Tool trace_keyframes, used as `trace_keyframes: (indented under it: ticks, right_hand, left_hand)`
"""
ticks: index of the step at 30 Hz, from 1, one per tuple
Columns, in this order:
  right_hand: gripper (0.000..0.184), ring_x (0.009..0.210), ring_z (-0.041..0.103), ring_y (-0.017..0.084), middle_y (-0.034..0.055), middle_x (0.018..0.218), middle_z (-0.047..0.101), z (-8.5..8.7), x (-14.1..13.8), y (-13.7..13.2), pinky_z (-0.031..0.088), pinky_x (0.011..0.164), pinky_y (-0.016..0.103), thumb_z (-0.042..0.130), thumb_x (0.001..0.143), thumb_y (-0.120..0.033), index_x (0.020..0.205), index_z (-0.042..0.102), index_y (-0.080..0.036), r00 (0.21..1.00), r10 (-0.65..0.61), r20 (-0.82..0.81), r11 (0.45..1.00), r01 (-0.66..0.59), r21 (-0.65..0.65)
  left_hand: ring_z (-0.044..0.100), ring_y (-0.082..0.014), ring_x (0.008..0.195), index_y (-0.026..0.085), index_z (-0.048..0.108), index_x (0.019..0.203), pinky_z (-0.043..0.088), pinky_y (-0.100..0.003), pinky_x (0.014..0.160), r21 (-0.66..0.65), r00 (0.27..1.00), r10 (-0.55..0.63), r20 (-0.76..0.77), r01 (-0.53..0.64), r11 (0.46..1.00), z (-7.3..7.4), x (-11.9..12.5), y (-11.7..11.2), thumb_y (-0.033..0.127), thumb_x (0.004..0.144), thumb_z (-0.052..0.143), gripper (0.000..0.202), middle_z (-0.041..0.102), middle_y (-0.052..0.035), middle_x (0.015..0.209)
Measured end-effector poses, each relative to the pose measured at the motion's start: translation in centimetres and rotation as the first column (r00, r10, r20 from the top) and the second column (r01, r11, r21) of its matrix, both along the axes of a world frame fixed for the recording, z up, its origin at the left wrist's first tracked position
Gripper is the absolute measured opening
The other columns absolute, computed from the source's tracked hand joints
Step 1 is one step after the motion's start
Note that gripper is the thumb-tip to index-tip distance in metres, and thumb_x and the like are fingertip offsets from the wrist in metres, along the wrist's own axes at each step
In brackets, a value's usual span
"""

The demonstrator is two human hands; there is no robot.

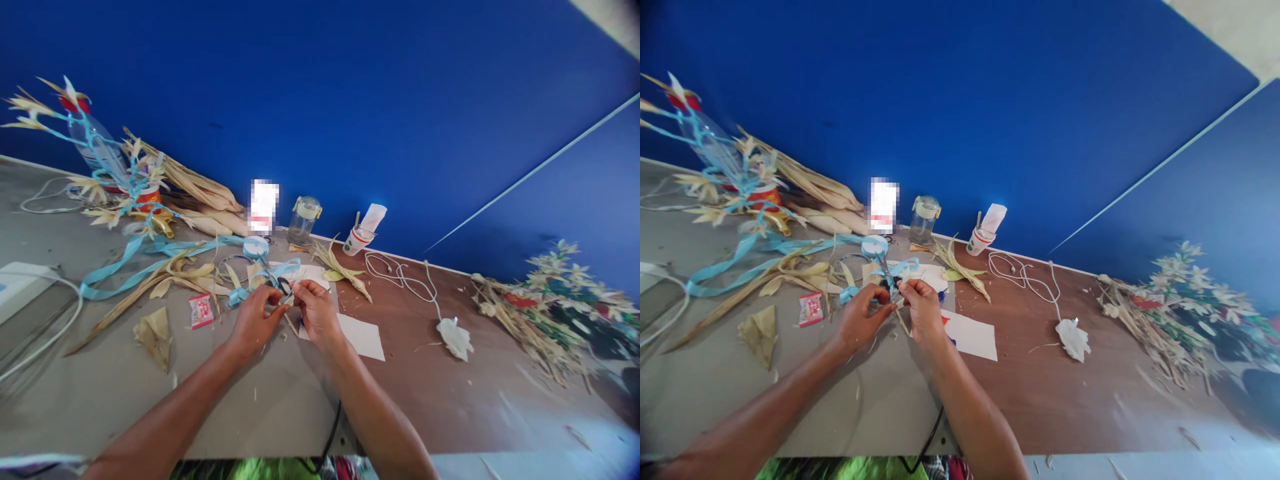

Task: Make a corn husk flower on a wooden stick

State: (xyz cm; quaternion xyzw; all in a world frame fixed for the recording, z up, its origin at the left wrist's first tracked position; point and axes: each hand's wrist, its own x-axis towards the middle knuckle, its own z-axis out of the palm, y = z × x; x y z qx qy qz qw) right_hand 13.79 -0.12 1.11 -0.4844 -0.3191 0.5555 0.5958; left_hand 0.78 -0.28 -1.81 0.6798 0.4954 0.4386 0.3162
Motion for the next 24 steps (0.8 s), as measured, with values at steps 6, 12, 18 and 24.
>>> trace_keyframes:
  ticks: [6,12,18,24]
  right_hand:
    - [0.019,0.053,0.039,0.008,-0.0042,0.056,0.052,0.0,-0.4,-0.2,0.031,0.054,0.023,0.073,0.057,-0.028,0.057,0.057,-0.018,1.000,0.011,-0.002,1.000,-0.011,0.002]
    - [0.021,0.055,0.040,0.009,-0.0023,0.058,0.053,0.4,-0.3,-0.3,0.034,0.056,0.023,0.072,0.058,-0.030,0.054,0.054,-0.018,1.000,0.024,0.019,1.000,-0.025,0.017]
    - [0.021,0.053,0.040,0.009,-0.0019,0.057,0.053,0.8,-0.2,-0.6,0.035,0.052,0.023,0.072,0.058,-0.030,0.054,0.055,-0.019,0.999,0.032,0.008,0.999,-0.032,0.016]
    - [0.018,0.053,0.039,0.009,-0.0035,0.055,0.051,1.1,0.0,-0.6,0.033,0.053,0.023,0.074,0.057,-0.028,0.057,0.058,-0.018,0.999,0.029,-0.018,1.000,-0.029,0.000]
  left_hand:
    - [0.057,-0.0189,0.075,0.020,0.060,0.073,0.042,-0.033,0.075,0.142,0.997,-0.015,-0.074,0.025,0.989,-0.3,-0.2,0.2,0.030,0.087,0.048,0.021,0.062,-0.0037,0.074]
    - [0.052,-0.0168,0.065,0.020,0.056,0.067,0.042,-0.031,0.066,-0.062,0.988,-0.093,0.121,0.101,0.993,0.4,0.1,-0.2,0.036,0.086,0.045,0.027,0.058,-0.0022,0.064]
    - [0.051,-0.0145,0.058,0.020,0.053,0.062,0.044,-0.029,0.059,-0.324,0.850,-0.151,0.505,0.348,0.880,0.5,0.3,-0.1,0.045,0.081,0.049,0.032,0.053,-0.0016,0.059]
    - [0.058,-0.0174,0.063,0.018,0.061,0.072,0.049,-0.033,0.065,-0.349,0.846,-0.141,0.514,0.357,0.866,-0.2,0.5,0.1,0.050,0.081,0.049,0.035,0.061,-0.0047,0.066]
